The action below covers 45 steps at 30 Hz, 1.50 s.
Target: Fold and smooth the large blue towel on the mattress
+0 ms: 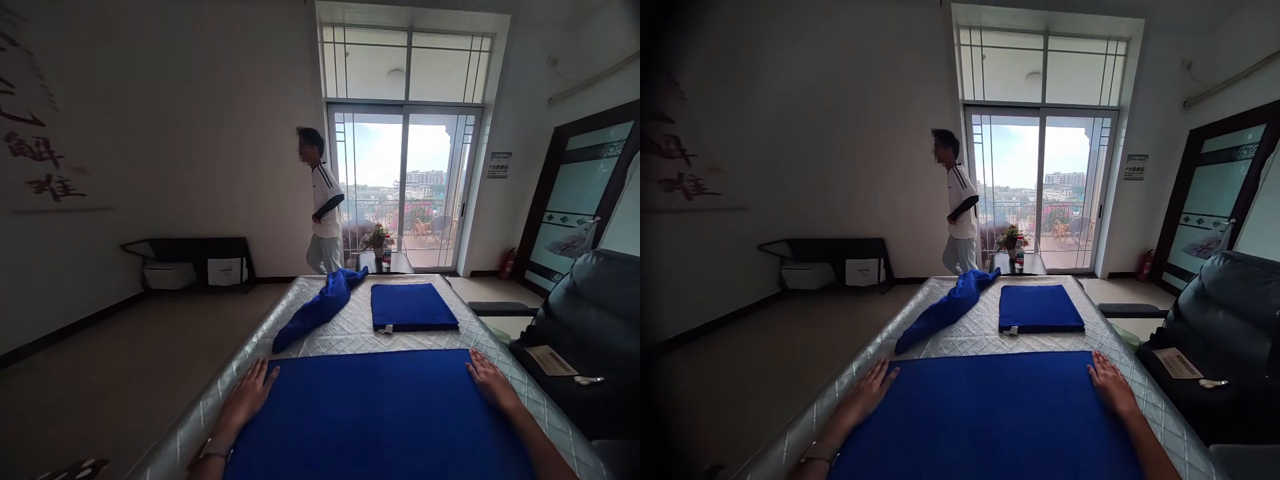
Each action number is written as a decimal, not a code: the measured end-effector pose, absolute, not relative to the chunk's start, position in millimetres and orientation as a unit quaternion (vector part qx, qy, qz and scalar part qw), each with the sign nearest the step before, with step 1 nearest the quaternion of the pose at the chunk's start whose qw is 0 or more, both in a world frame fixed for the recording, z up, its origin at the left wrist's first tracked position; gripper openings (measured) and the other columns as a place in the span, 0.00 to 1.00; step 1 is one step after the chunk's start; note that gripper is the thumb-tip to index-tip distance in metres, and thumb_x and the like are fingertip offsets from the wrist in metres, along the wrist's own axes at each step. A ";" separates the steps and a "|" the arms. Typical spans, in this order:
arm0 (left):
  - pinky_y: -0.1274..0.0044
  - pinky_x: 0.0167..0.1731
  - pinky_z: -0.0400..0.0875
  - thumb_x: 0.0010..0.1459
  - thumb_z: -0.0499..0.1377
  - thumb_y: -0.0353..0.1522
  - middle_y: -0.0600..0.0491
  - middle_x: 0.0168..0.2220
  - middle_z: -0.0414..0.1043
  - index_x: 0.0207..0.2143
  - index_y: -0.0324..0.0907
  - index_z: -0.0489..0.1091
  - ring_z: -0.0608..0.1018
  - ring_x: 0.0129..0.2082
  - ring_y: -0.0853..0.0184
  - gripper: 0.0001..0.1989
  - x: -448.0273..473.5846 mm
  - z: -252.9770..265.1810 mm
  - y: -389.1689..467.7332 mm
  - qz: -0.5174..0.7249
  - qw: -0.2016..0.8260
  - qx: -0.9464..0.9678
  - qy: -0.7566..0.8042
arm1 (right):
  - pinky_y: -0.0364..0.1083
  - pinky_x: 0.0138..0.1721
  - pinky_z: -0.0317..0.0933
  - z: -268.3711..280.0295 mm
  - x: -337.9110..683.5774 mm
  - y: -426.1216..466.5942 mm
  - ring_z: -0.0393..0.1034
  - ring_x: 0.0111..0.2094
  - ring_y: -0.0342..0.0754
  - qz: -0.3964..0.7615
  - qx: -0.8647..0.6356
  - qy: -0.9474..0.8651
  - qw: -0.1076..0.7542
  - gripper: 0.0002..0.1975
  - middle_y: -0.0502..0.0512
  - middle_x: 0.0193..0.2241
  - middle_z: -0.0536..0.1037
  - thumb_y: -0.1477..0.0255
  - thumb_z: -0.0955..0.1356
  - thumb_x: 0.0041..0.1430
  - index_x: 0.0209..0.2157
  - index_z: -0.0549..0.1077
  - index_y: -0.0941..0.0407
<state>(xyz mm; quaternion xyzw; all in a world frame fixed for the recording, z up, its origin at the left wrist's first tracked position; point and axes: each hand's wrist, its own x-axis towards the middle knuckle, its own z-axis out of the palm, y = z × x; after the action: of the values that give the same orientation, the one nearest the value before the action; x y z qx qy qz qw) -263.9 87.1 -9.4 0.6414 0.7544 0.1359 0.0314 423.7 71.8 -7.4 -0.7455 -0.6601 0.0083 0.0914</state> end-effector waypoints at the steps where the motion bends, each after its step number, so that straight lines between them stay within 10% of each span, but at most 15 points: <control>1: 0.60 0.69 0.51 0.67 0.39 0.51 0.37 0.73 0.47 0.70 0.27 0.49 0.53 0.73 0.53 0.42 -264.4 -10.2 87.1 0.141 0.025 0.643 0.752 | 0.51 0.71 0.39 -7.9 423.5 71.7 0.43 0.72 0.51 0.009 -0.745 -0.660 0.094 0.38 0.60 0.72 0.52 0.59 0.48 0.67 0.71 0.52 0.64; 16: 0.65 0.66 0.61 0.70 0.44 0.40 0.42 0.65 0.69 0.63 0.37 0.67 0.69 0.66 0.57 0.27 -110.9 60.2 68.4 0.180 -0.046 0.767 0.615 | 0.53 0.71 0.43 57.5 276.4 50.4 0.49 0.71 0.51 0.034 -0.620 -0.766 0.167 0.31 0.59 0.69 0.61 0.64 0.53 0.69 0.68 0.61 0.60; 25: 0.61 0.67 0.60 0.72 0.44 0.43 0.42 0.68 0.64 0.66 0.41 0.63 0.63 0.69 0.58 0.27 7.3 18.1 70.9 0.173 -0.025 0.820 0.546 | 0.52 0.72 0.35 37.9 165.6 51.6 0.42 0.73 0.50 0.101 -0.574 -0.801 0.134 0.32 0.57 0.71 0.53 0.63 0.52 0.70 0.70 0.55 0.61; 45: 0.59 0.68 0.54 0.69 0.39 0.46 0.43 0.72 0.52 0.70 0.35 0.53 0.55 0.72 0.55 0.35 -244.1 0.2 76.3 0.101 -0.002 0.681 0.725 | 0.57 0.71 0.42 -11.2 409.5 77.9 0.41 0.73 0.50 0.001 -0.754 -0.649 0.099 0.34 0.57 0.72 0.52 0.61 0.49 0.69 0.71 0.52 0.61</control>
<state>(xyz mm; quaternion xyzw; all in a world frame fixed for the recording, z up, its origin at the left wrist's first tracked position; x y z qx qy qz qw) -244.1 76.3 0.2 0.6808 0.7254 0.1012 -0.0021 409.5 77.9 -11.2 -0.7542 -0.6491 0.0006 0.0990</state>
